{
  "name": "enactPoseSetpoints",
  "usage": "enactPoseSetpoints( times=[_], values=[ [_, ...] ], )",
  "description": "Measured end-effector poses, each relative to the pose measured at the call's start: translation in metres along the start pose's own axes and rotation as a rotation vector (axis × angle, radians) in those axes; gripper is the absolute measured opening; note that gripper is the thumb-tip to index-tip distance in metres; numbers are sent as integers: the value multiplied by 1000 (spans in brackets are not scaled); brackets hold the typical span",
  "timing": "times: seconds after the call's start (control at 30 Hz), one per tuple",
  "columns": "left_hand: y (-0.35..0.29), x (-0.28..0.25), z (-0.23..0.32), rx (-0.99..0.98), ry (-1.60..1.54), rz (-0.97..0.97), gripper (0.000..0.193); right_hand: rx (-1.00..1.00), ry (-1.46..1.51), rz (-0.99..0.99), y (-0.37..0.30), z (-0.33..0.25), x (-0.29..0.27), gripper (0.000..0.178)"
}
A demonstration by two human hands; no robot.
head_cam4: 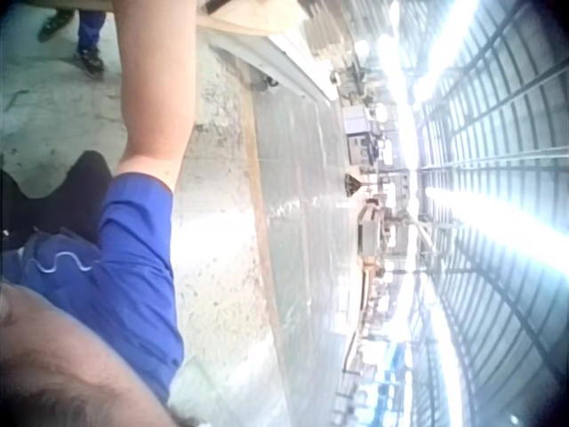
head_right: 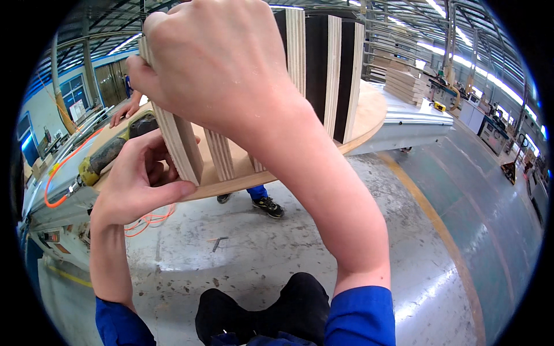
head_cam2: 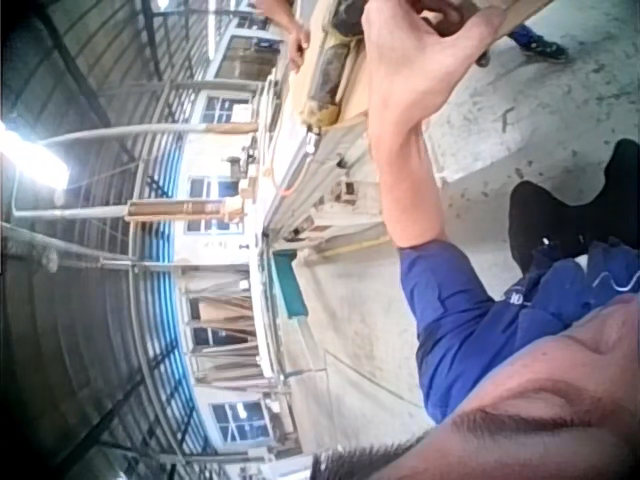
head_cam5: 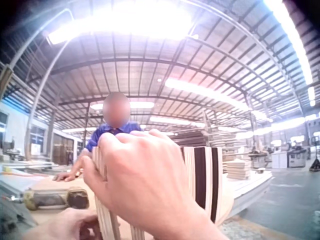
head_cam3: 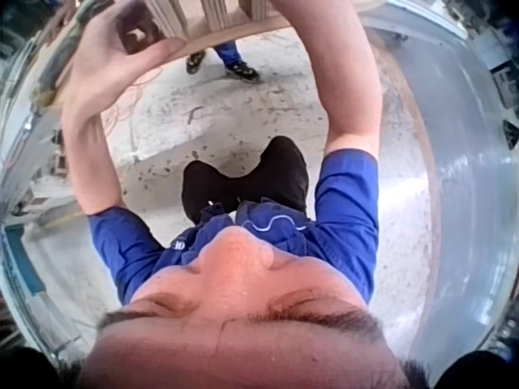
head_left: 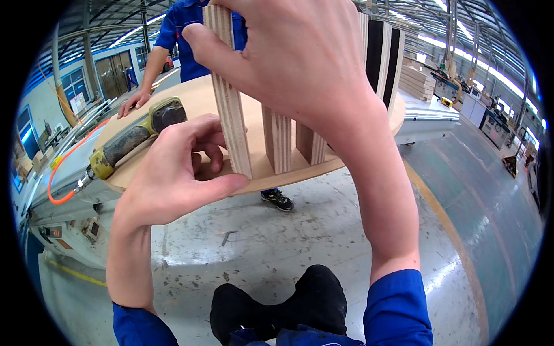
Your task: The person assembles a wooden structure by attaching vertical slats to a curved base. They use a pneumatic nail gun to secure the slats in place, working methodically around the base. Another person assists by holding the base steady.
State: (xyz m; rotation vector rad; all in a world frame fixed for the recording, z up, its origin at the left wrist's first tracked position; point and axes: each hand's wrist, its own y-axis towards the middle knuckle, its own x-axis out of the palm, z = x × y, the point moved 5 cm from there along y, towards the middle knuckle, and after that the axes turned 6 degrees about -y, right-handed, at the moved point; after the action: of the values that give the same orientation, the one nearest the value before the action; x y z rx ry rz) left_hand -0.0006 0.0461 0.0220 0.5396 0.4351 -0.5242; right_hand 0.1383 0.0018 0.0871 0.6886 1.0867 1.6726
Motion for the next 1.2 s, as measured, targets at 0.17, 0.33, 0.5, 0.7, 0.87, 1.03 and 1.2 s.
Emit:
enactPoseSetpoints(
  times=[0.17,0.33,0.5,0.7,0.87,1.03,1.2],
  values=[
    [2,-1,0,2,-85,-27,64,8,-14,-2,4,3,-8,36],
    [2,2,-4,19,13,-34,64,13,-3,-3,2,1,-5,36],
    [2,2,-1,24,55,-14,62,10,-7,-1,3,1,-7,36],
    [3,3,-2,43,46,-6,61,10,-8,-3,3,0,-6,36],
    [2,2,0,21,53,-13,62,8,-9,-4,3,0,-7,36],
    [0,1,1,67,-45,19,49,8,-3,-6,3,-1,-8,36],
    [0,3,4,-16,12,-6,57,7,-6,-11,2,-1,-7,36]
  ],
)
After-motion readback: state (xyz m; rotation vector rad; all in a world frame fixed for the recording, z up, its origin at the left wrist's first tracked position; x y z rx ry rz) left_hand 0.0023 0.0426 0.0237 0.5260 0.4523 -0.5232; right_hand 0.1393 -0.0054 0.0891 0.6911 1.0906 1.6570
